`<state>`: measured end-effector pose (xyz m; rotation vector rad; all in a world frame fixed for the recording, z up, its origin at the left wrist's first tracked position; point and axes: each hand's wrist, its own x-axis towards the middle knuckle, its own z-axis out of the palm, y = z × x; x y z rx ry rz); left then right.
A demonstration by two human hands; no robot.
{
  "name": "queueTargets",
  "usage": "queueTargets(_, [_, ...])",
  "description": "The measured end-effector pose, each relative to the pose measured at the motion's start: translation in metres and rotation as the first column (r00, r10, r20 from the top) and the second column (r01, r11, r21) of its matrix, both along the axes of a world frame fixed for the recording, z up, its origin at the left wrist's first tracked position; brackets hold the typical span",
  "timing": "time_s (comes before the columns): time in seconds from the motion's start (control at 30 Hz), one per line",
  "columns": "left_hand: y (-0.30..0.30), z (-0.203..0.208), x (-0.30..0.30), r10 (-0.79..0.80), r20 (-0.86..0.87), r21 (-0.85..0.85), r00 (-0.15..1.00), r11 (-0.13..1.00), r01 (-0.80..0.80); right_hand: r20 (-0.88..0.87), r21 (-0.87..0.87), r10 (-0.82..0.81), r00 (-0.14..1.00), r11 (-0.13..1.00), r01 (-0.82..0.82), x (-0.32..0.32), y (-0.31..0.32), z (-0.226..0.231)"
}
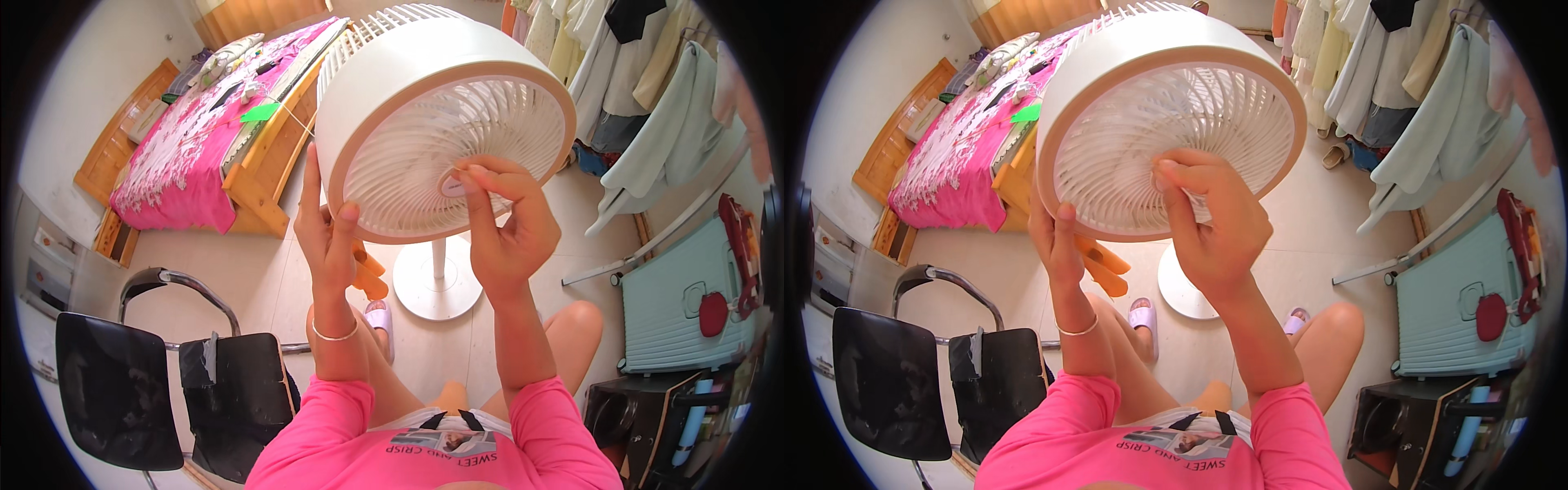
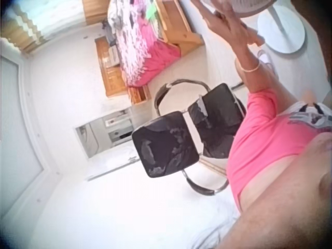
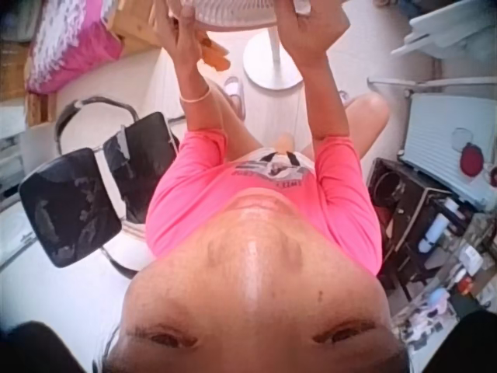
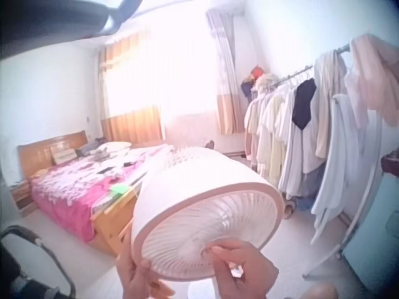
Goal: The person is cleaning the front grill of a white standing fan by hand using an orange cloth and a cotton swab to wipe between the slats.
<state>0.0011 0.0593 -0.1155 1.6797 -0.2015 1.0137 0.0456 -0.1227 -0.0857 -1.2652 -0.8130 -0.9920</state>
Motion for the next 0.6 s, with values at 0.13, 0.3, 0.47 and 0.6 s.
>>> queueTargets(0.13, [0.001, 0.003, -0.003, -0.004, -0.011, 0.017, 1.0, 1.0, 0.004, 0.079, -0.09, -0.037, 0.996, 0.995, 0.044, 0.001, 0.008, 0.003])
queueTargets(0.3, [0.001, 0.002, -0.002, -0.002, 0.03, 0.015, 1.0, 1.0, 0.001, -0.06, 0.045, 0.086, 0.994, 0.995, -0.084, 0.003, 0.006, -0.002])
queueTargets(0.47, [0.003, -0.003, -0.001, 0.003, 0.056, -0.014, 0.998, 1.0, -0.002, -0.103, 0.154, 0.286, 0.953, 0.951, -0.269, -0.012, 0.005, 0.001])
queueTargets(0.6, [0.006, -0.004, -0.005, -0.005, -0.031, -0.01, 1.0, 1.0, 0.005, -0.02, -0.001, 0.119, 0.993, 0.993, -0.119, -0.002, 0.005, -0.002])
